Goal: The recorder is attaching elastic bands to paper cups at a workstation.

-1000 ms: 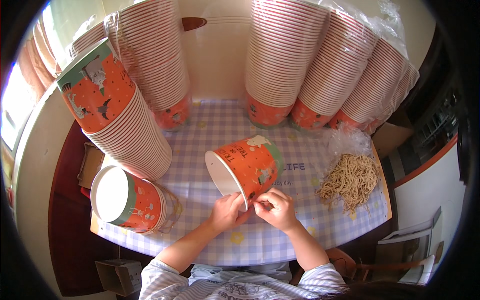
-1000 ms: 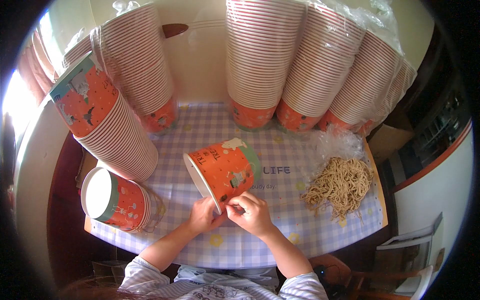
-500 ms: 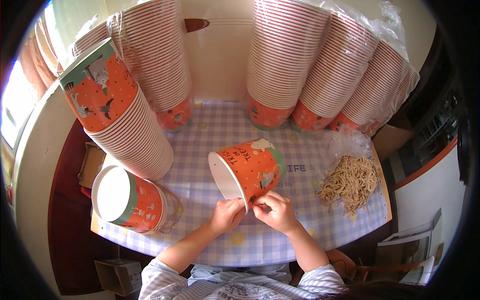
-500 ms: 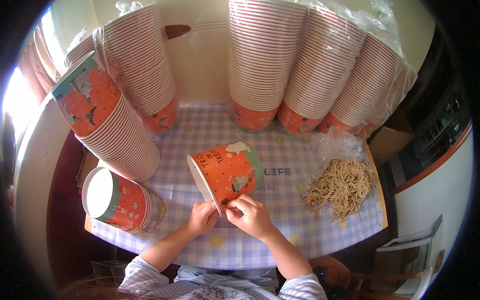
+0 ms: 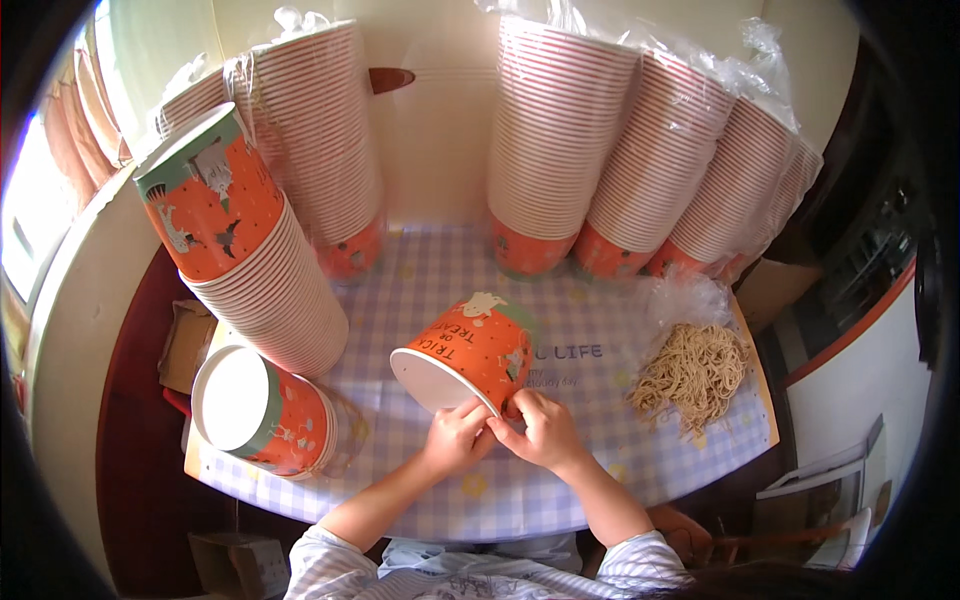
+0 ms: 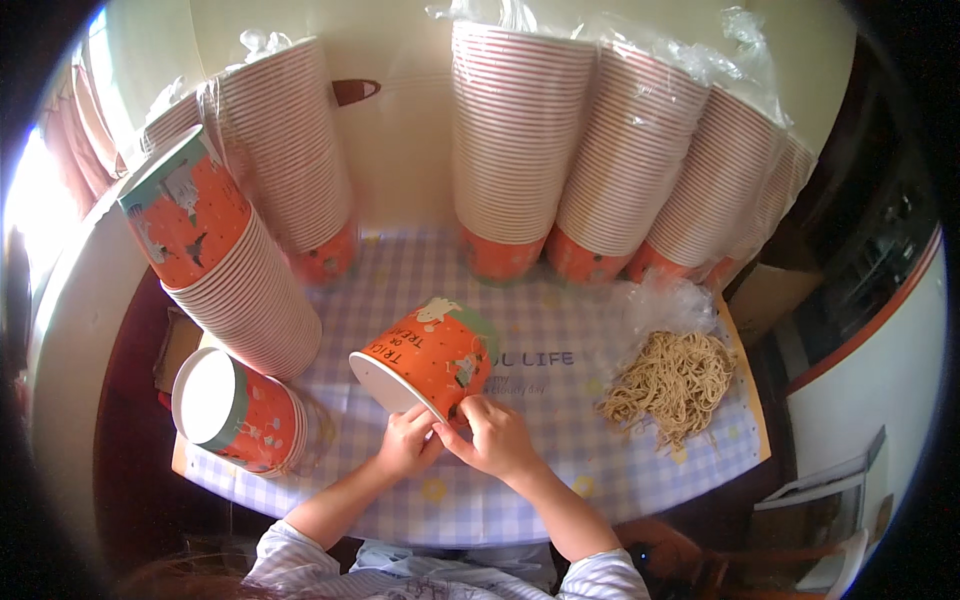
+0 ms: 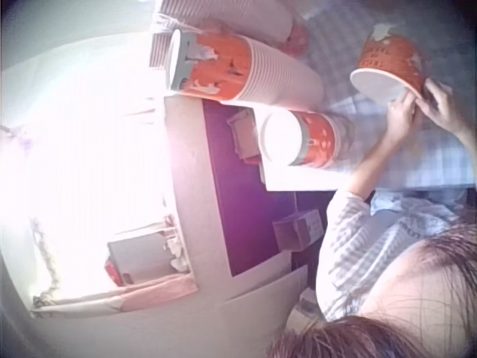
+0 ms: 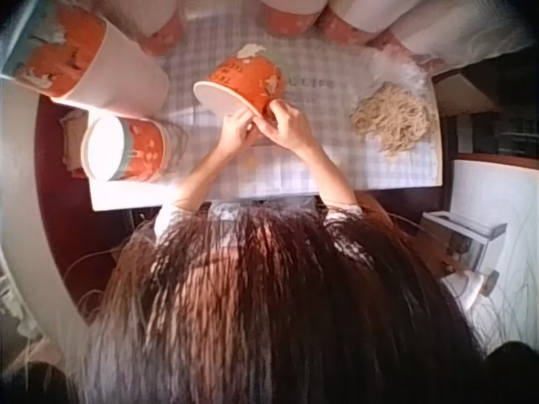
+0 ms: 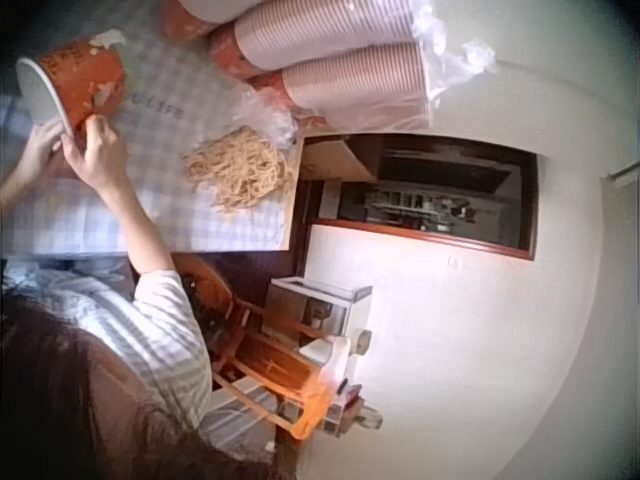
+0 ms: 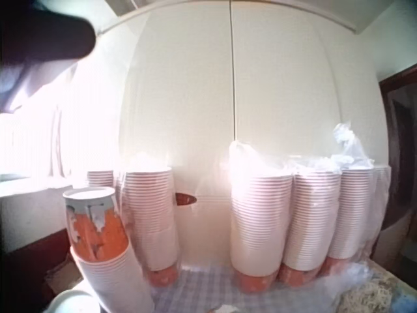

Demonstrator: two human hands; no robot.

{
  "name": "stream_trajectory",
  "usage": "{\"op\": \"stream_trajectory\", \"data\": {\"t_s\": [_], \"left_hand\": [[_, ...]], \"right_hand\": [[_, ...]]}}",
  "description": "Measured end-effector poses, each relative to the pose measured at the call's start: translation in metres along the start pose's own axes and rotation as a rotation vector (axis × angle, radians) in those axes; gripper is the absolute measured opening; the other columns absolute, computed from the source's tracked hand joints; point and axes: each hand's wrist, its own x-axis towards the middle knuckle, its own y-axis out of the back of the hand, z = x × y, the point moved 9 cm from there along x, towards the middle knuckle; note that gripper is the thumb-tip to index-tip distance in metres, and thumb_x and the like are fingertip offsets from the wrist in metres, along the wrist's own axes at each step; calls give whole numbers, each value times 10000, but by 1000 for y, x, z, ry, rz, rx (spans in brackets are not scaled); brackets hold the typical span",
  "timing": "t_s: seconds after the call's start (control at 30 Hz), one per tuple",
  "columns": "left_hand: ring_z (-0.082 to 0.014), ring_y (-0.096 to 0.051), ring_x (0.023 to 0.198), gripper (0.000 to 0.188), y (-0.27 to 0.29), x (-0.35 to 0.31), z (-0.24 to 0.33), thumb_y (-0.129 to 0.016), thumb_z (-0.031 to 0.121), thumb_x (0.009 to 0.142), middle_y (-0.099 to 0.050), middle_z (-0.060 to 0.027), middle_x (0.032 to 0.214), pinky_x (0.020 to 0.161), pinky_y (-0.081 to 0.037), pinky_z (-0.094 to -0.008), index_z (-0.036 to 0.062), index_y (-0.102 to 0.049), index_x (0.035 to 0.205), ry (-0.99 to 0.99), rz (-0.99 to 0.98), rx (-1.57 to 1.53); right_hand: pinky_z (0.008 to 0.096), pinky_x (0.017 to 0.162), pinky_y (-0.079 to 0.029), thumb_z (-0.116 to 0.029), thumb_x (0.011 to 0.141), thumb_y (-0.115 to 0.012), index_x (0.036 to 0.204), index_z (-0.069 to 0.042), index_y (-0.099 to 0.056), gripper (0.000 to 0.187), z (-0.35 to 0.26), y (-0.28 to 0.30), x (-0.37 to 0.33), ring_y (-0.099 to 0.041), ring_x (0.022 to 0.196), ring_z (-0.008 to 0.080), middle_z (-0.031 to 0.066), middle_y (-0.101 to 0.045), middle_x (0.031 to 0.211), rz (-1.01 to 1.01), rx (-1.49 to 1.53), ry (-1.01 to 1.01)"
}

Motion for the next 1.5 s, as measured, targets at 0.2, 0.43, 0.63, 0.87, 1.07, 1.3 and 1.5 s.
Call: {"op": "stream_trajectory", "data": {"t_s": [0.2,0.43,0.63,0.87,1.07,1.3,1.5], "left_hand": [[-307,-600,664,103,17,48,-1,-575,57,718,-601,-93,836,566,-507,-373,37,-572,819,94,-70,-35],[-272,-609,604,75,30,78,21,-576,104,720,-620,-43,768,539,-502,-373,51,-601,675,122,-23,346],[-266,-610,617,87,41,75,30,-579,104,698,-610,-63,735,549,-503,-367,47,-600,636,143,-104,334],[-280,-610,642,80,52,78,20,-561,88,698,-621,-86,735,579,-503,-354,23,-607,691,196,-116,108],[-208,-634,702,128,41,80,16,-504,98,771,-635,-118,725,637,-495,-314,-2,-583,777,353,-231,-411],[-204,-644,716,128,32,72,2,-483,80,795,-644,-116,730,668,-496,-304,-13,-569,816,403,-294,-509],[-220,-646,703,132,33,72,2,-563,95,784,-652,-119,750,648,-503,-307,-12,-612,844,408,-262,-276]], "right_hand": [[359,484,-476,-166,794,-555,695,-63,-477,163,-20,15,33,-578,563,245,70,-548,622,46,-345,128],[456,573,-465,-217,813,-501,658,-22,-579,261,27,15,62,-581,612,359,177,-596,649,-147,-159,-276],[401,573,-447,-224,824,-477,693,-16,-607,278,32,5,58,-589,614,323,171,-592,650,-371,17,-410],[410,620,-463,-316,840,-457,718,-26,-624,356,31,-15,50,-603,657,339,168,-604,674,-556,-48,-351],[386,654,-471,-311,859,-434,775,-32,-626,349,38,-21,41,-606,711,338,159,-616,703,-638,106,-435],[286,629,-469,-207,834,-544,813,-25,-623,200,29,-4,40,-597,660,139,81,-638,718,-697,301,-383],[253,577,-451,-145,814,-605,814,-8,-610,137,6,30,47,-547,599,100,54,-620,681,-570,263,-273]]}}
